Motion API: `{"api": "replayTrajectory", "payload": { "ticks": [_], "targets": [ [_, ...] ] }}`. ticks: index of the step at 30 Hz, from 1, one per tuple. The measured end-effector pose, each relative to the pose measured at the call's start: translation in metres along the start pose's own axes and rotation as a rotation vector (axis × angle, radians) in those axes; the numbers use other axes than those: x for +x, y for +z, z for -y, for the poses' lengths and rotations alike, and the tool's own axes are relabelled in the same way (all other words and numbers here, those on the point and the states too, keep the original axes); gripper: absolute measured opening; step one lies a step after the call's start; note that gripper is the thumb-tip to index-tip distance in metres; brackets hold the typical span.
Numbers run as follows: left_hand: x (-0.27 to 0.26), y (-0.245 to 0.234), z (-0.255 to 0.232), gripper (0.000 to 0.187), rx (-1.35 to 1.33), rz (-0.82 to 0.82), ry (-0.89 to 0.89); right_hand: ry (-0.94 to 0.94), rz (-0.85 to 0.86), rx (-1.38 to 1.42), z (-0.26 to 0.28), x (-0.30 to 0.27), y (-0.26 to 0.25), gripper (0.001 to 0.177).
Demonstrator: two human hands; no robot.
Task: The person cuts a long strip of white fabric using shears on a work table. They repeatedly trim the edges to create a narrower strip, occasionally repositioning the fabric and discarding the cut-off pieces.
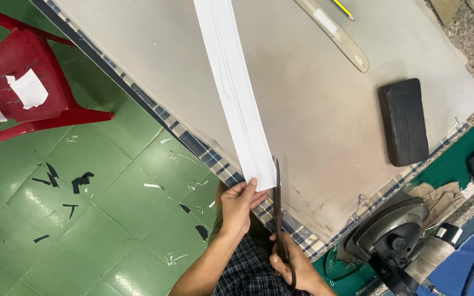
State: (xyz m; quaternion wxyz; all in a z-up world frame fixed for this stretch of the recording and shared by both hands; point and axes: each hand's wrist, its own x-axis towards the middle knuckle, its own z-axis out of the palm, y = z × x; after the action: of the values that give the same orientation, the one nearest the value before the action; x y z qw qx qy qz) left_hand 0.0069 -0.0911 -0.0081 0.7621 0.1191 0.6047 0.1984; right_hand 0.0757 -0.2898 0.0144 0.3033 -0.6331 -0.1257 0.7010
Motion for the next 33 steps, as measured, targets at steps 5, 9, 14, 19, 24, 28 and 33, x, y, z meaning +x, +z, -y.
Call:
{"api": "replayTrajectory", "payload": {
  "ticks": [5,9,14,19,24,28,33],
  "targets": [
    [-0.001,0.001,-0.002,0.031,0.004,-0.004,-0.002,-0.024,0.008,0.042,0.0,0.002,0.001,0.069],
    [0.001,-0.001,0.001,0.033,0.013,0.007,0.009,-0.049,-0.014,-0.026,0.004,0.004,0.002,0.071],
    [-0.001,0.001,-0.001,0.032,0.009,-0.001,-0.001,-0.043,0.006,0.036,0.001,0.003,0.001,0.067],
    [-0.001,0.0,-0.001,0.034,0.018,0.011,0.003,0.015,0.001,0.024,0.006,0.003,-0.001,0.07],
    [0.002,-0.004,0.004,0.029,0.018,0.021,0.021,0.094,-0.035,-0.057,0.013,-0.001,-0.002,0.069],
    [0.003,-0.004,0.007,0.029,0.017,0.02,0.031,0.098,-0.043,-0.1,0.011,-0.001,-0.005,0.069],
    [0.005,-0.006,0.011,0.026,0.01,0.017,0.043,0.015,-0.057,-0.113,0.008,-0.002,-0.006,0.061]
  ]
}}
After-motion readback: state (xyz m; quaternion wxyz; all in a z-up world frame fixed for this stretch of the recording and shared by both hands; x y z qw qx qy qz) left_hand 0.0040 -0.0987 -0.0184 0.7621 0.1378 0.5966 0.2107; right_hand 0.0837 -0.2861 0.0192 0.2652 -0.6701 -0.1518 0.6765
